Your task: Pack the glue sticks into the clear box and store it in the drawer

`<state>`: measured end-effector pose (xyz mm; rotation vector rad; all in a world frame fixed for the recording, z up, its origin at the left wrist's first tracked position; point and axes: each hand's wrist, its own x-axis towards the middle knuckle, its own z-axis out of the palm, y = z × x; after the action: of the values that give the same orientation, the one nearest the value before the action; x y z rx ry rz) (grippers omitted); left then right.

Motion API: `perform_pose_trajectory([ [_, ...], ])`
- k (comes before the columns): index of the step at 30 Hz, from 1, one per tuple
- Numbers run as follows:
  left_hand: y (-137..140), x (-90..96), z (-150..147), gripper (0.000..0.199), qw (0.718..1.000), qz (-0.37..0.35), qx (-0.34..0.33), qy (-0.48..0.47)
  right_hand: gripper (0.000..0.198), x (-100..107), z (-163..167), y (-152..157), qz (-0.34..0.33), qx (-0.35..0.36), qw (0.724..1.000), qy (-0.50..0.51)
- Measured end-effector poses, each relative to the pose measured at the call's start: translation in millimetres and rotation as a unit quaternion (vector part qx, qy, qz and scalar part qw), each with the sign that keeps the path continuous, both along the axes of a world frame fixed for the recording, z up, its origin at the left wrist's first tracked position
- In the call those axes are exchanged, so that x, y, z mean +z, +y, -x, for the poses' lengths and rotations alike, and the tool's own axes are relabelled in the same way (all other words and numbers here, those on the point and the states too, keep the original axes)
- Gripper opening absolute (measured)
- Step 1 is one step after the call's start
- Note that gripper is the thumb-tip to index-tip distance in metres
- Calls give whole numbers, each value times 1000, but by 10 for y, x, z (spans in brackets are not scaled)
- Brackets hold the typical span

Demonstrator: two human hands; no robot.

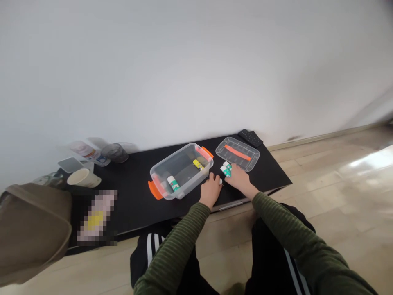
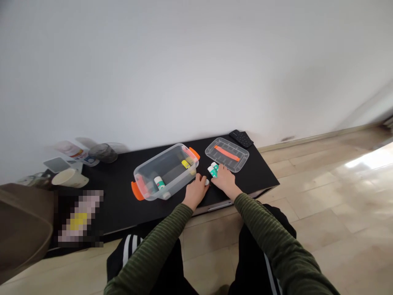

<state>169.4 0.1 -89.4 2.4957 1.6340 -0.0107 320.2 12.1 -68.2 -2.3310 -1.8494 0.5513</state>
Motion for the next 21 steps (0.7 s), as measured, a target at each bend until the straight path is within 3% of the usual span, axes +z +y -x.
perform_pose_trajectory([
  [6,77,-116,-70,52,993,-17,33,-114,42,-25,-89,-23,-56,41,996,-50],
  [13,81,-141,-30,74,963,-22,8,-268,32,-38,-166,19,-125,56,989,-64],
  [17,-52,-47,63,76,960,-37,-9,-278,29,49,-146,11,-214,67,975,-2],
  [21,-280,32,201,66,972,-27,-29,-231,31,312,72,-10,-342,127,927,85],
])
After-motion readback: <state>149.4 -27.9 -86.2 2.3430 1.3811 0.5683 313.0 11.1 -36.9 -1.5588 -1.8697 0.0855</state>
